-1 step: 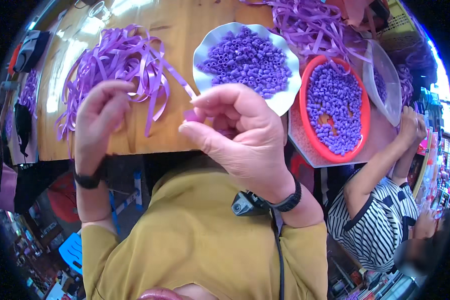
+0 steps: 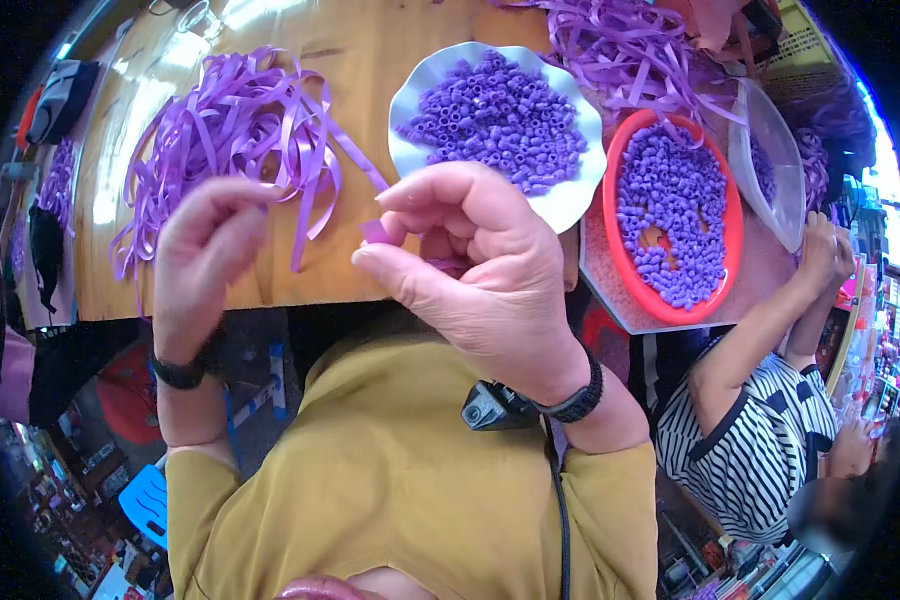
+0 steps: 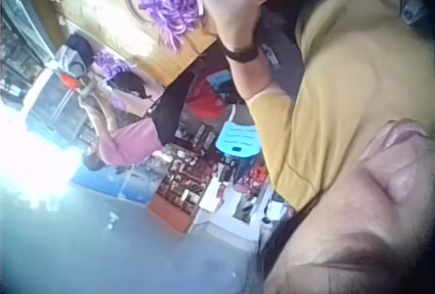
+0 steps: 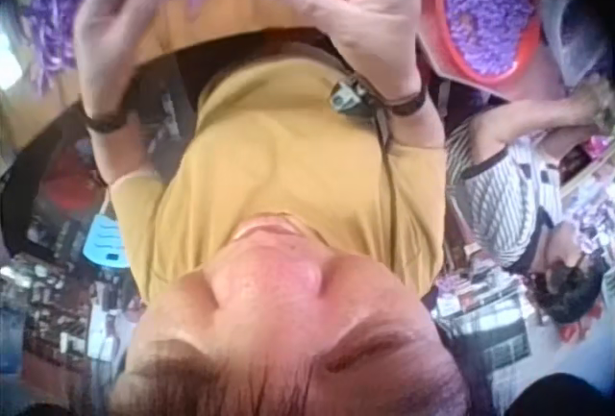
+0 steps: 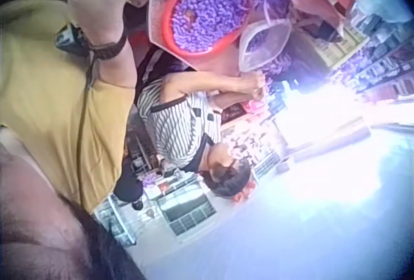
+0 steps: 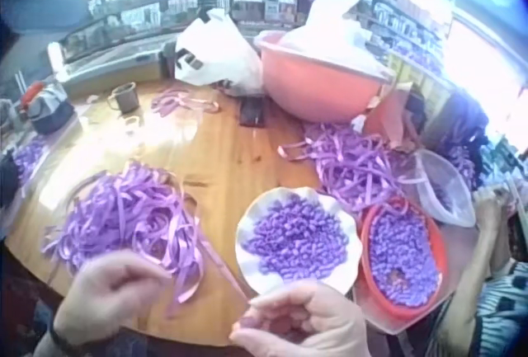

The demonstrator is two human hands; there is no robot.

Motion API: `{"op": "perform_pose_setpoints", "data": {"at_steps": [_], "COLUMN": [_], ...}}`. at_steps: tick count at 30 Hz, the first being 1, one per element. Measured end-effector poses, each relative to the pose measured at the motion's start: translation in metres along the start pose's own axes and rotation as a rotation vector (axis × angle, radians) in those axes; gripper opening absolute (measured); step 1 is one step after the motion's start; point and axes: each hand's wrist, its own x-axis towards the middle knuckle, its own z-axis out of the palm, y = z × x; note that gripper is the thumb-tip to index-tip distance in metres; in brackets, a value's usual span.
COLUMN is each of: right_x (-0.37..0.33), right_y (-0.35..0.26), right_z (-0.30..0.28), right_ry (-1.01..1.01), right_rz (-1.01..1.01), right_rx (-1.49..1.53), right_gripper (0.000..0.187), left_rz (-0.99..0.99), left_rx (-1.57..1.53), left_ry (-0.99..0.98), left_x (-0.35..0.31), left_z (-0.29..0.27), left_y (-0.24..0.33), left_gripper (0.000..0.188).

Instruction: Assembling small purple ribbon bows by tying ribbons and adding decorative beads.

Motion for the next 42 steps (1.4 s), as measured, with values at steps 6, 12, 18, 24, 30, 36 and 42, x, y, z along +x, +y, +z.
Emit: {"op": "perform_pose_setpoints", "data": {"at_steps": [6,12,18,24,30,36,42], "right_x": [-0.006,-0.011,-0.013,-0.014,-0.011,-0.014,-0.015], "right_y": [-0.003,-0.004,0.002,0.005,0.005,0.007,0.005], "right_z": [0.005,0.004,0.003,-0.001,-0.004,-0.009,-0.004], "right_ry": [-0.135,-0.18,-0.199,-0.177,-0.125,-0.19,-0.157], "right_rz": [0.067,0.095,0.012,0.024,-0.21,-0.17,-0.095], "right_rx": [-0.085,-0.322,-0.302,-0.208,-0.453,-0.448,-0.401], "right_gripper": [0.037,0.038,0.038,0.029,0.009,0.015,0.014], "left_rz": [-0.071,-0.05,0.108,0.156,0.15,0.148,0.063], "left_rx": [-0.109,-0.114,0.001,0.099,0.084,0.095,0.019], "left_ry": [-0.167,-0.261,-0.298,-0.301,-0.284,-0.276,-0.271], "left_x": [-0.027,-0.024,-0.019,-0.017,-0.018,-0.019,-0.021], "left_z": [0.026,0.024,0.028,0.026,0.029,0.029,0.031], "left_y": [0.008,0.009,0.002,0.002,0.003,0.003,0.004], "left_gripper": [0.028,0.034,0.029,0.023,0.023,0.024,0.027]}}
